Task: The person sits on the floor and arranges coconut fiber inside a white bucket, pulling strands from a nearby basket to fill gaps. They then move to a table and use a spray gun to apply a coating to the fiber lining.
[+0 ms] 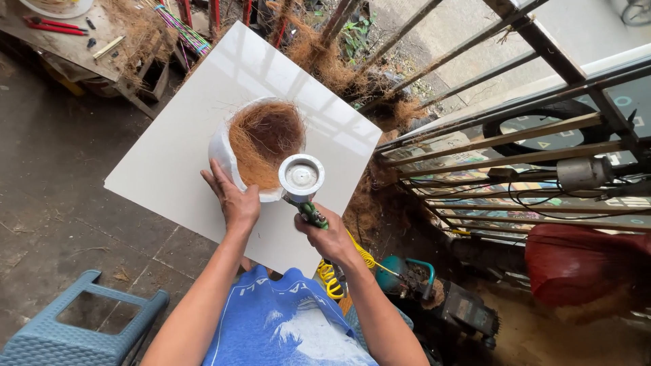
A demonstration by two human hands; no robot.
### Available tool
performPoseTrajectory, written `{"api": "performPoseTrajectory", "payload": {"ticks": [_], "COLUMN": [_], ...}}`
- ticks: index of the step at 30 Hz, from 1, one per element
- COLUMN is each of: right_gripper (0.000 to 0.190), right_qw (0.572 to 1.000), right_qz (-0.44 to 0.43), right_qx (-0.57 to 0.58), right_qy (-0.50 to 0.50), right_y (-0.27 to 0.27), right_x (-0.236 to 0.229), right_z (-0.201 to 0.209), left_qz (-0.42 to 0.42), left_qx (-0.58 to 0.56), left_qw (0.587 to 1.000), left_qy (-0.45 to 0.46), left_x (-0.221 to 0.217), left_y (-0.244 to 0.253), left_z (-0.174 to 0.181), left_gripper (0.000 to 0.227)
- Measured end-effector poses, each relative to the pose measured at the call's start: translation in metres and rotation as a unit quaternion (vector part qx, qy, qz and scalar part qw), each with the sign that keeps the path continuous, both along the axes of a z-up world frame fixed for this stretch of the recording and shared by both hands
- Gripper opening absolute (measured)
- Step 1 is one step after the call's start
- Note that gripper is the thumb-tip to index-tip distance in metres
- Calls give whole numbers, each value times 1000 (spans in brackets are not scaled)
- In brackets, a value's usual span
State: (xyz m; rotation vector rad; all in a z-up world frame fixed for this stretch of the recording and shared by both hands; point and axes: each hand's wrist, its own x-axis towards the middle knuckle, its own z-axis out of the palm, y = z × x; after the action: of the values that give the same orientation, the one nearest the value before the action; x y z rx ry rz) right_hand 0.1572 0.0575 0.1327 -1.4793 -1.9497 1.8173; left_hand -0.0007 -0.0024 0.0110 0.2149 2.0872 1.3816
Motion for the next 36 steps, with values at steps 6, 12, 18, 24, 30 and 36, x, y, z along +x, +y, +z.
{"api": "performPoseTrajectory", "payload": {"ticks": [6,12,18,24,30,36], "right_gripper": [10,8,5,6,8,9], "right_qw": [1000,999,999,1000,999,998], "right_qz": [-6,-25,-19,-2,-19,-42], "right_qx": [2,8,-7,-27,-15,-21], "right_qy": [-11,-26,-33,2,24,50], "right_y": [4,12,14,10,16,28], "right_x": [2,11,14,-4,-22,-15], "right_z": [5,5,1,1,16,-4], "left_qz": [-1,3,-1,-14,-24,-24], "left_qx": [-3,-8,-2,2,10,17], "left_qw": [1000,999,1000,1000,1000,1000], "left_qy": [-20,-35,-30,-16,-5,7], "left_x": [-6,-10,-9,-3,0,2], "left_y": [2,4,5,5,3,3], "left_z": [-5,-12,-14,0,5,4], "left_gripper": [104,104,105,103,104,104]}}
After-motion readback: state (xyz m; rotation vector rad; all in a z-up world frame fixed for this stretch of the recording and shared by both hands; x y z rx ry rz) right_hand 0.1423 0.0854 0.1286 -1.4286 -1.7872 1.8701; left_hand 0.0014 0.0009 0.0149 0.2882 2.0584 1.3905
